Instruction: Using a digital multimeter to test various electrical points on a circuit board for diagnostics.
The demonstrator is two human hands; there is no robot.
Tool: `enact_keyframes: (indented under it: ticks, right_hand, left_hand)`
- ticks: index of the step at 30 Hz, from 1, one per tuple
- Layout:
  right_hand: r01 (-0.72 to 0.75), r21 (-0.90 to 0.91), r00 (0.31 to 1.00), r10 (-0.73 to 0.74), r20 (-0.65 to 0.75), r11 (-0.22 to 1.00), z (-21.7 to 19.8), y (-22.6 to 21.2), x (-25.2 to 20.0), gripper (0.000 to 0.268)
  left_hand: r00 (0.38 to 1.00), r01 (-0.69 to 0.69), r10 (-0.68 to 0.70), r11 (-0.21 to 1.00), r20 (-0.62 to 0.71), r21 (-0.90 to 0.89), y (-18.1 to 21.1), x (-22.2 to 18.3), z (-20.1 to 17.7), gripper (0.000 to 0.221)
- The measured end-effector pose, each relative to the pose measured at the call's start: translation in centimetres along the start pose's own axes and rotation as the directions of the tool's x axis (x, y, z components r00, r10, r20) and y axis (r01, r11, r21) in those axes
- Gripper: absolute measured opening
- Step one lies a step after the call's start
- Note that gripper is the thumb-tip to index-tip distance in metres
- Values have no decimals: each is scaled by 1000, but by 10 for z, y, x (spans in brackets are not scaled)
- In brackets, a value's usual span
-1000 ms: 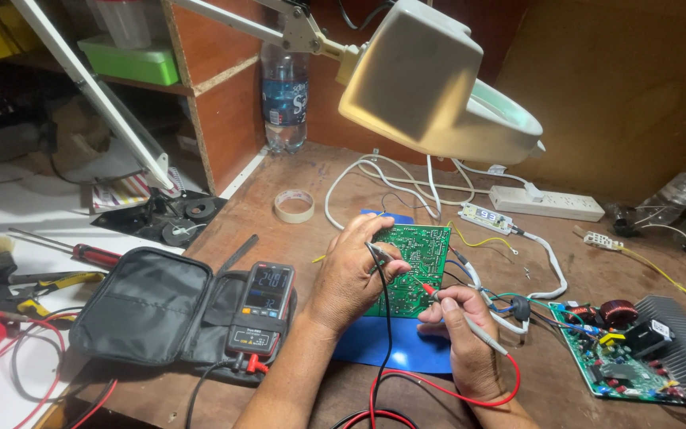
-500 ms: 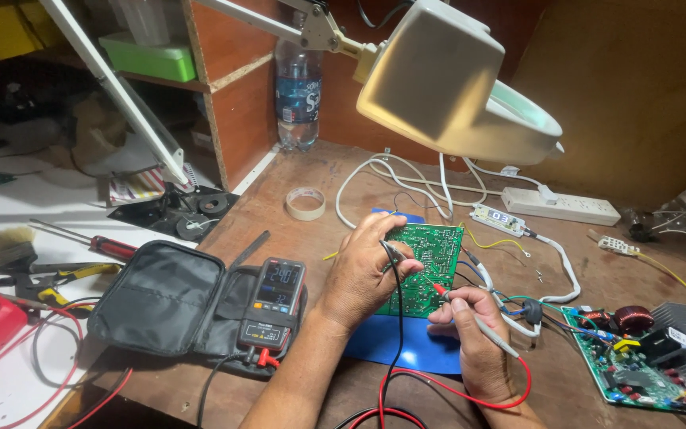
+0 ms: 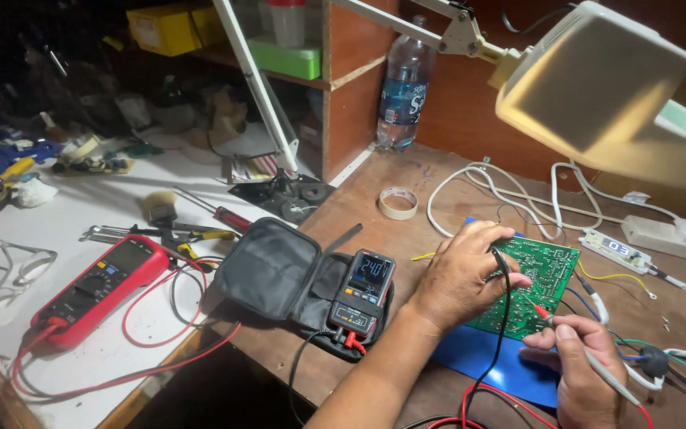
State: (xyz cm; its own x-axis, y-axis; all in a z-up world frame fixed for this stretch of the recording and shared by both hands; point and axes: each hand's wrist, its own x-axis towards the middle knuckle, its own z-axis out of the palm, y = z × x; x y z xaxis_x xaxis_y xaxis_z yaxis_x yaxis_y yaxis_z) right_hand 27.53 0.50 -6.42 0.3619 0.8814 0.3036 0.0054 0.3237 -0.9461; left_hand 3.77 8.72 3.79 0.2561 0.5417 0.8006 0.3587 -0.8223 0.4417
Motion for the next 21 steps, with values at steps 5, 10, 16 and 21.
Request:
enact_keyframes:
  ticks: [5,10,16,21]
  right_hand:
    - [14,-1,1000,-14,16,1000,3,-6,-2,23]
    - [9,15,1000,-9,28,1000,3,-8,-2,23]
    - [24,21,999,-25,41,999,4,-12,-3,21]
    - [26,1,999,-26,34,1000,8,-18,-5,20]
  left_hand:
    - [999,-25,25,1000,-19,4,-1,0,0,37]
    - [998,-55,55,998,-43,9,-3,0,2,30]
    - [997,-60,61,998,-40,16,-6,0,5,30]
    - [995,-77,78,997,-68,11,-7,1,6,25]
